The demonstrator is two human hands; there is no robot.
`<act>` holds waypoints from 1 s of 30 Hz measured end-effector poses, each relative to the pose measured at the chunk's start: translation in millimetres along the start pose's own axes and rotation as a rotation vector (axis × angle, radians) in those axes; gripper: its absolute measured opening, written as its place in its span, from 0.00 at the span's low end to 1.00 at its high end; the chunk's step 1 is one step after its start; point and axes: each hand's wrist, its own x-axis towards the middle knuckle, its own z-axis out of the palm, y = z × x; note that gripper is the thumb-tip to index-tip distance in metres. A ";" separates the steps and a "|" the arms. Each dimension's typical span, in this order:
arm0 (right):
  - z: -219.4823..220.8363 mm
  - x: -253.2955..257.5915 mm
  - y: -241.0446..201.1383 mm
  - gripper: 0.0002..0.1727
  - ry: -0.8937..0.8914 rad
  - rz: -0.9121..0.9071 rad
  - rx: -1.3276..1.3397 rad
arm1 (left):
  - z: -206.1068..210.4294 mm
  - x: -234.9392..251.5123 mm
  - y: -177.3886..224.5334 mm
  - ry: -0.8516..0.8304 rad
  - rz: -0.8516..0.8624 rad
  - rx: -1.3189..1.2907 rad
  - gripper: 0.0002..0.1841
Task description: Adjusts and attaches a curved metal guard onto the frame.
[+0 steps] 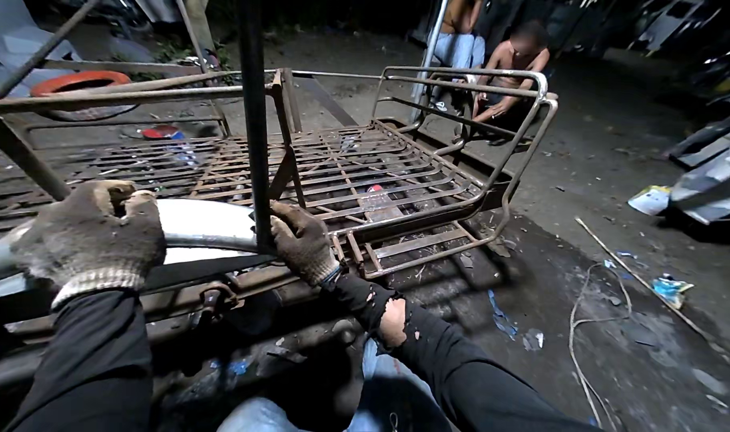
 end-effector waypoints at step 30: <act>-16.2 49.1 33.2 0.13 -0.229 -0.237 -0.099 | -16.7 -9.7 28.6 0.039 -0.045 0.205 0.21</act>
